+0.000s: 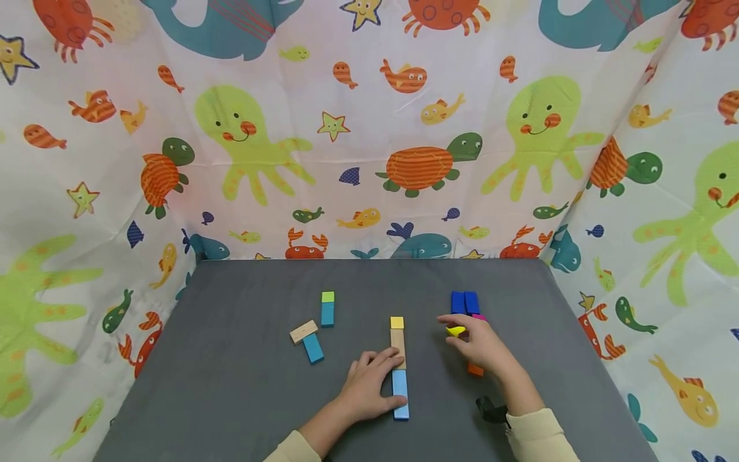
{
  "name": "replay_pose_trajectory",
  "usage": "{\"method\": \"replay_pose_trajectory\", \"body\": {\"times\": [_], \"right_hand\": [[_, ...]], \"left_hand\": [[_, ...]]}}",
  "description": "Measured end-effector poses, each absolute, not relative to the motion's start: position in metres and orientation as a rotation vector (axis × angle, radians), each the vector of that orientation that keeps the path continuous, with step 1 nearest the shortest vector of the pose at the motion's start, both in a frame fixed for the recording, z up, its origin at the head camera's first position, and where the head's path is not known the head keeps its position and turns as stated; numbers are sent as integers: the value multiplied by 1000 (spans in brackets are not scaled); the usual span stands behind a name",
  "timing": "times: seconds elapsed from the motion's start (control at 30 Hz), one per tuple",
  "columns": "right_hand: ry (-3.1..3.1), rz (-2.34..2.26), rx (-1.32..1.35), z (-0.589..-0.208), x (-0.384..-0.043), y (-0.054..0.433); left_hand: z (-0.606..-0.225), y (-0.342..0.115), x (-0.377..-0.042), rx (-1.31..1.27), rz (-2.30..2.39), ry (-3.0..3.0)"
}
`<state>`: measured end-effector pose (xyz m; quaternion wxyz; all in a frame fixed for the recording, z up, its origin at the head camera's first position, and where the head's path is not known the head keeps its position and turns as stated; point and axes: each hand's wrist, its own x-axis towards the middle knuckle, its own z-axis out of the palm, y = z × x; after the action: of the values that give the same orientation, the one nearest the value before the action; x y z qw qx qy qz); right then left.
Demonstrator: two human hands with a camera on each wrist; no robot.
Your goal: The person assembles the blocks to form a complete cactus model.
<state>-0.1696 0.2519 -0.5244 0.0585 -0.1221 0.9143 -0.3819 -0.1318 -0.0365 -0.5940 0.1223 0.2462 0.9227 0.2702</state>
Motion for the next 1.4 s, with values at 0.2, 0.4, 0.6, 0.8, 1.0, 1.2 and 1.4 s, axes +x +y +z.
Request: {"method": "replay_pose_trajectory", "body": {"times": [0.2,0.4,0.6,0.8,1.0,1.2,1.4], "right_hand": [[2729,-1092,-302,-526,-160,269],[2680,-1063,-335,-532,-151,289],[2663,-1058,-397,-541,-151,300],[2581,-1084,-432,-549,-150,308],[2578,-1040,-473,-559,-150,311],[2617,-990,-446,-562,-151,312],[2675,-1019,-361,-559,-153,307]], "left_hand": [[-595,-38,-131,714,809,2684],[-596,-37,-131,731,817,2683],[-598,-39,-131,727,800,2696],[-599,-37,-132,711,790,2685],[-598,-38,-132,727,796,2687],[-596,-38,-131,745,822,2682],[-598,-39,-132,770,877,2678]]}}
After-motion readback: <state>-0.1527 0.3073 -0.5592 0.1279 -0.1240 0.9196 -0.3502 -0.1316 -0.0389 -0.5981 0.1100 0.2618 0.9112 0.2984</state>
